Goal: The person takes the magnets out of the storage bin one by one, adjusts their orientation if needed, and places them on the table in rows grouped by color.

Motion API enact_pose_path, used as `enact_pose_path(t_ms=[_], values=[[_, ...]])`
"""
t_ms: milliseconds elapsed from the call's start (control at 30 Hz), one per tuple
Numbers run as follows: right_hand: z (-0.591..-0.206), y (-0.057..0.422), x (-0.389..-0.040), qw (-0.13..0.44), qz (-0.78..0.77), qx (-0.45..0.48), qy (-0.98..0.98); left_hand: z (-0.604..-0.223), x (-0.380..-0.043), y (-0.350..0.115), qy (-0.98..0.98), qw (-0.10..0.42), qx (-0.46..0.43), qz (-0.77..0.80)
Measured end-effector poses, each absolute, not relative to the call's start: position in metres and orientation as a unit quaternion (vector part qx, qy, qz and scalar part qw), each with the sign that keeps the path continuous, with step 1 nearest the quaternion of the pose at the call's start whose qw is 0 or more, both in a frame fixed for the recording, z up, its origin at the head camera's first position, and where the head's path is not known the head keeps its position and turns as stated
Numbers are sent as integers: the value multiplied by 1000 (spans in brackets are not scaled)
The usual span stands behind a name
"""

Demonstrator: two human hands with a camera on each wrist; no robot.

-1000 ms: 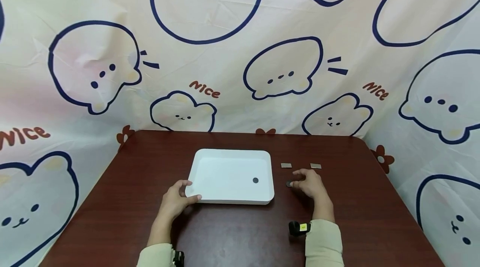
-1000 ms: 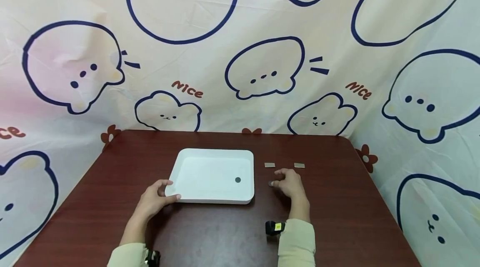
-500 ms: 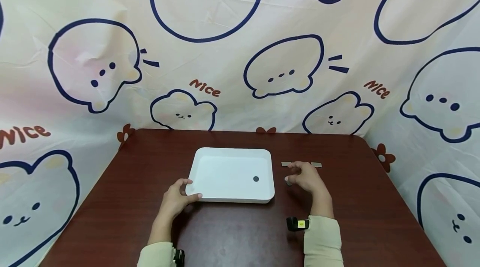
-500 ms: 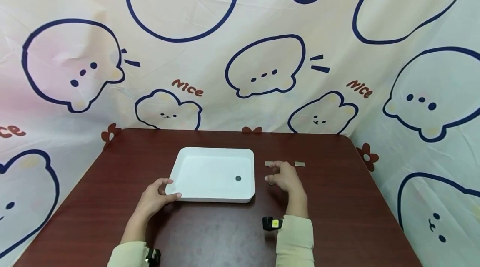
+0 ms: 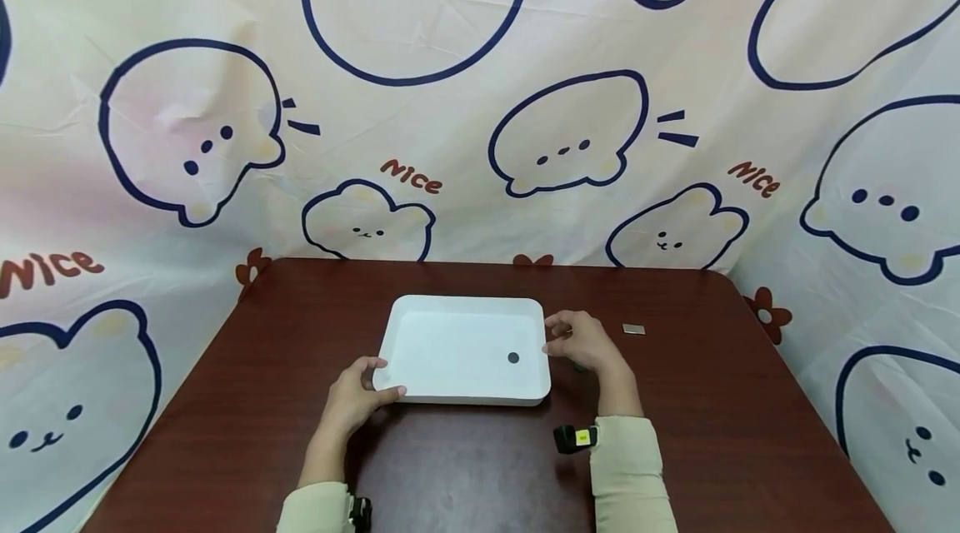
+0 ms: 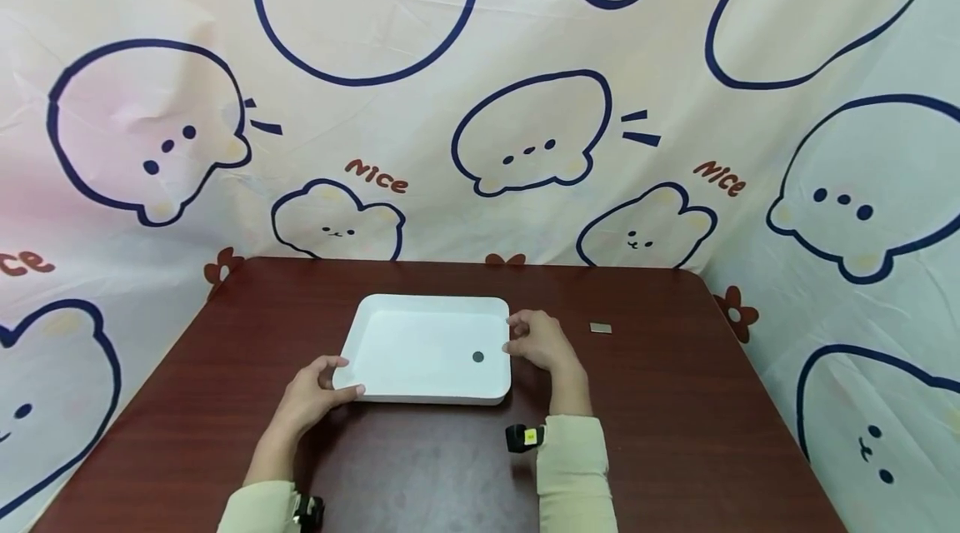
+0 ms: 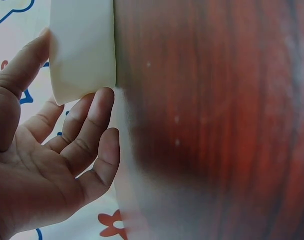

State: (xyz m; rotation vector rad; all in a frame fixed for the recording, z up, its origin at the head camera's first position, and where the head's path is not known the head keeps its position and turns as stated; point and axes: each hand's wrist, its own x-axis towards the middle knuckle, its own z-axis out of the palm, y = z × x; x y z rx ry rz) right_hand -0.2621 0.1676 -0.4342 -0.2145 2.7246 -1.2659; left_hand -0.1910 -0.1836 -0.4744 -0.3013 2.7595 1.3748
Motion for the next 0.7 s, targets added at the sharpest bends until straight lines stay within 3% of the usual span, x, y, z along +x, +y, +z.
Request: enact_pose_path(t_ms=[700], values=[[-452,116,-278,111,-406,-127,898,-475,-189,-184,890,18,-99,444]])
